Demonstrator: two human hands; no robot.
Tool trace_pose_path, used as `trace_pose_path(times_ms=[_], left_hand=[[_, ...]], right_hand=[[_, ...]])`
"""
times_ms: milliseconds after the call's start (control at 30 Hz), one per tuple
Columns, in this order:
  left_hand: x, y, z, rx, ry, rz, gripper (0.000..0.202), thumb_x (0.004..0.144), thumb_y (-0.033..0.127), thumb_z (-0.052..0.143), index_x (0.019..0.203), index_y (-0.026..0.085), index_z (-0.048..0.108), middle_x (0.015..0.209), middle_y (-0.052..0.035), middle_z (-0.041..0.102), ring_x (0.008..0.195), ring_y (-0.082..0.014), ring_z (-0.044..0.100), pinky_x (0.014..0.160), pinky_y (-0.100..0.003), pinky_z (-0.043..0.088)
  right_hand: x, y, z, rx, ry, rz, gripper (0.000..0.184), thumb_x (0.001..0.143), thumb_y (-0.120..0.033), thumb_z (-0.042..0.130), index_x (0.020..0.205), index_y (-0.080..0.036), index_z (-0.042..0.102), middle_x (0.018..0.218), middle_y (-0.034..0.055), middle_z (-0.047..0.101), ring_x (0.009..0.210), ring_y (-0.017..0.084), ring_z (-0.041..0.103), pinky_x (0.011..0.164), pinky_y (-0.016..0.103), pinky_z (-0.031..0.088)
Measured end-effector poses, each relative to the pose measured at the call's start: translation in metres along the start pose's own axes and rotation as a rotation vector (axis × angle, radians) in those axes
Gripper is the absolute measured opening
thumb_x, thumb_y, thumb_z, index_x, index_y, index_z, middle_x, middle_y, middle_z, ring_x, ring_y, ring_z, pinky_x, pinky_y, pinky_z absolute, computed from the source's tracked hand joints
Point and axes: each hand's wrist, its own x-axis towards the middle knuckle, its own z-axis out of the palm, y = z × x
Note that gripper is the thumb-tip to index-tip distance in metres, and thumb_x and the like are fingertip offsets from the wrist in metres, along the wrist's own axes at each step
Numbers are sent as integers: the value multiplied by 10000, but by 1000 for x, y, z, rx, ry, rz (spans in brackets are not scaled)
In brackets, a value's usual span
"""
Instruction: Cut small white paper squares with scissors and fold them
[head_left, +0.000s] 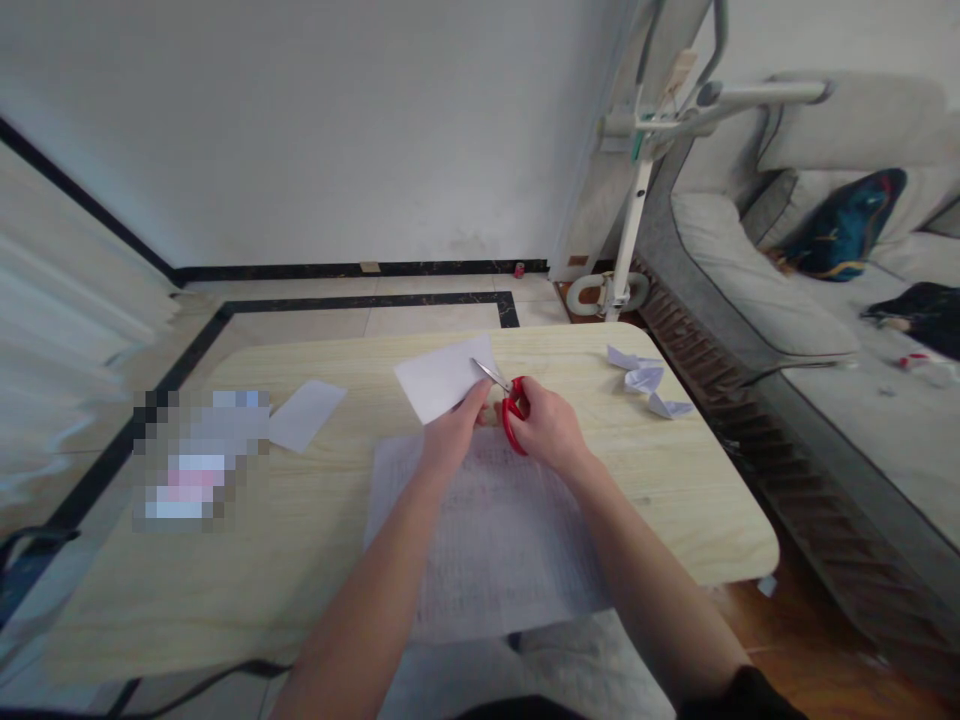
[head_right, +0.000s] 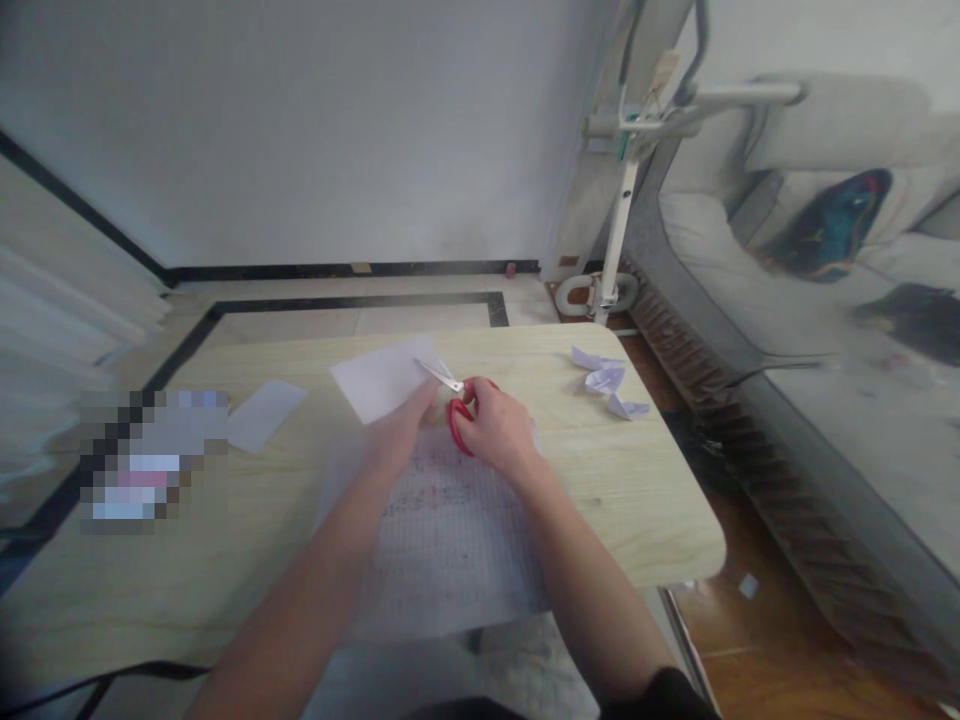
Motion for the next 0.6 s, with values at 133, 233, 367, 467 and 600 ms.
trace_pose_path(times_ms=[133,233,367,467,600], left_hand=[[-1,1,-1,2,-14,-7,342,696,509,628,642,172,662,614,-34,630,618,-165,595,649,-267,482],[0,-1,-1,13,-2,-2,361,688,528,637,639,172,664,603,-34,629,622,-168,593,652,-265,477],[2,-3,0,26,17,5,346,687,515,643,667,172,680,653,-41,659,654,-168,607,671,-259,476],[2,-2,0,40,34,-33,345,677,518,651,639,176,672,630,-40,653,634,-170,605,666,-264,476],[-1,3,-1,64,21,-31,325,694,504,636,599,193,655,576,-25,626,608,-164,594,670,-258,472]], right_hand=[[0,0,-1,12,-2,4,149,815,-328,490,880,-205,543,729,24,621,605,160,513,545,261,266],[0,0,-1,22,-6,5,147,811,-322,492,876,-202,546,725,25,619,605,157,512,546,260,268],[0,-1,-1,34,-13,12,139,813,-321,488,840,-198,548,707,25,615,599,155,510,541,260,269],[0,0,-1,43,-16,15,148,817,-323,488,844,-197,559,700,26,615,601,155,514,544,260,274],[0,0,-2,58,-12,14,154,817,-319,495,856,-198,581,699,26,619,603,154,518,547,258,277]])
